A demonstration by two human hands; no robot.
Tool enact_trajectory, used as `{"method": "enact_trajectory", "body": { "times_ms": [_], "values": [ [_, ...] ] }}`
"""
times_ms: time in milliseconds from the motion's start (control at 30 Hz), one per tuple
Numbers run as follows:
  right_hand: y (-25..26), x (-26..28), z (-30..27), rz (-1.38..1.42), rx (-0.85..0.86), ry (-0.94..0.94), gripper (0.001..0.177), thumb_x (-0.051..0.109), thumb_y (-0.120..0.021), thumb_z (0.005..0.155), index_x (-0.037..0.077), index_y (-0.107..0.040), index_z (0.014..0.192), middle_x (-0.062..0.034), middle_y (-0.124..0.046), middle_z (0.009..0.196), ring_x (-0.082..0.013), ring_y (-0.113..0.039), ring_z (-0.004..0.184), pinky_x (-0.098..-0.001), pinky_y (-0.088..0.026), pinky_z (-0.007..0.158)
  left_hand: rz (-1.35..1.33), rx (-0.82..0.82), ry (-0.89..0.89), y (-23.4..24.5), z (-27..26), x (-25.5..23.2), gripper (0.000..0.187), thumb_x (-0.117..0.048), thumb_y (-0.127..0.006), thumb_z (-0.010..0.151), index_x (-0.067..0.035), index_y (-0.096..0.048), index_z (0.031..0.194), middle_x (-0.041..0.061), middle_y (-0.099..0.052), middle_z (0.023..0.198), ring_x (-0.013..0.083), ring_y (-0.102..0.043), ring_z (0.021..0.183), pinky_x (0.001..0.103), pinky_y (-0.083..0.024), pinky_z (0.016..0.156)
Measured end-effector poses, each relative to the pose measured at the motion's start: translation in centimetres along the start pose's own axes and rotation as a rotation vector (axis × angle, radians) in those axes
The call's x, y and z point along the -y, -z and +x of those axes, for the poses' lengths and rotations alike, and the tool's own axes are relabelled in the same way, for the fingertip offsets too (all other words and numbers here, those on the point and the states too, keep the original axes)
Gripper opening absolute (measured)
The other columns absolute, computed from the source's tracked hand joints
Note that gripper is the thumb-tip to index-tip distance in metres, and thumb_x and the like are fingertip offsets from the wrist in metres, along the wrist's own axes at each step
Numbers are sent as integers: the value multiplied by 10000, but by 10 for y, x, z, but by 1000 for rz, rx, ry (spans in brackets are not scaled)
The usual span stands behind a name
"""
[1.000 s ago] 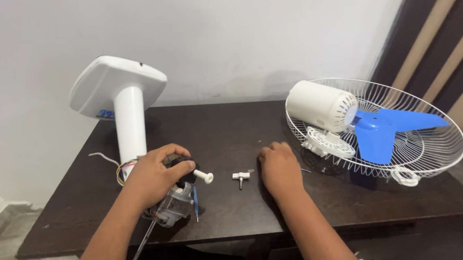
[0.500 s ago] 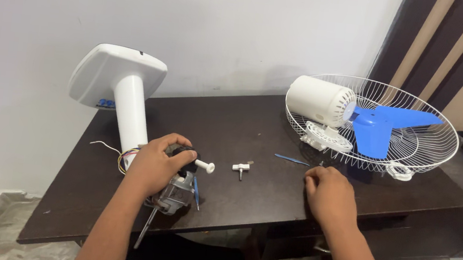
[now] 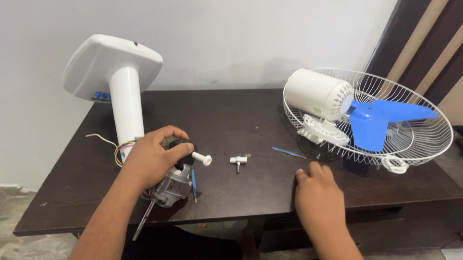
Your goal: The person disassembles a white electric fan by removing the front grille, fan blades, and motor housing components. They use a screwdriver to loosen screws and separate the motor from its casing, placing parts on the table.
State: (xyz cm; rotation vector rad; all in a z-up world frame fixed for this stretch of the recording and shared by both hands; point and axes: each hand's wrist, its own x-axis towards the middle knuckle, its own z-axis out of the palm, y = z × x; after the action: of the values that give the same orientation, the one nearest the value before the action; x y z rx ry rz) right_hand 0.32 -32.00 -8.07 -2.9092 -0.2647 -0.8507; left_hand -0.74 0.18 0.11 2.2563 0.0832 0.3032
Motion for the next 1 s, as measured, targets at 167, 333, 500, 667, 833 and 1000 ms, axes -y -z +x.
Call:
{"method": "enact_trajectory", "body": {
  "times_ms": [167, 333, 500, 667, 833, 1000],
  "values": [
    [-3, 8, -8, -227, -55, 151, 348, 111, -631, 830, -35, -707, 1136, -93, -636, 1009, -260, -608, 955, -375, -542, 683, -6, -9, -18, -1, 1, 0, 353, -354, -748, 800, -108, -745, 1053, 61, -745, 807, 164, -689, 681, 322, -525, 638],
    [-6, 14, -6, -258, 57, 28, 447, 110, -618, 824, -45, -641, 1243, -126, -619, 1091, -285, -584, 1018, -405, -527, 744, -12, 0, 22, 0, 1, -1, 351, -354, -744, 804, -111, -747, 1057, 63, -741, 797, 175, -679, 661, 334, -514, 614],
    [-9, 15, -1, -274, 64, -47, 507, 122, -621, 813, -62, -606, 1285, -154, -608, 1161, -309, -574, 1038, -423, -517, 783, -5, 9, 31, 0, -2, -1, 347, -356, -739, 812, -117, -748, 1063, 71, -740, 772, 174, -686, 657, 330, -513, 617],
    [-9, 15, -5, -273, 43, -72, 533, 128, -614, 782, -34, -618, 1290, -146, -613, 1164, -319, -575, 1033, -445, -510, 766, -16, -6, 16, -1, -1, 2, 354, -350, -745, 802, -113, -746, 1065, 71, -738, 771, 174, -683, 656, 332, -519, 621],
    [-3, 13, -10, -250, -1, -26, 493, 115, -601, 809, -17, -639, 1282, -148, -626, 1153, -315, -589, 1019, -440, -515, 777, 9, -24, -33, 0, -1, -1, 343, -348, -748, 801, -107, -753, 1046, 53, -738, 781, 155, -680, 663, 315, -514, 627],
    [1, 13, -18, -231, -15, 3, 492, 94, -588, 808, -21, -641, 1284, -136, -643, 1125, -304, -603, 1000, -424, -518, 787, -32, 16, 49, 2, -4, -6, 342, -351, -735, 810, -116, -747, 1058, 67, -725, 772, 162, -657, 639, 330, -509, 597]
  ]
}}
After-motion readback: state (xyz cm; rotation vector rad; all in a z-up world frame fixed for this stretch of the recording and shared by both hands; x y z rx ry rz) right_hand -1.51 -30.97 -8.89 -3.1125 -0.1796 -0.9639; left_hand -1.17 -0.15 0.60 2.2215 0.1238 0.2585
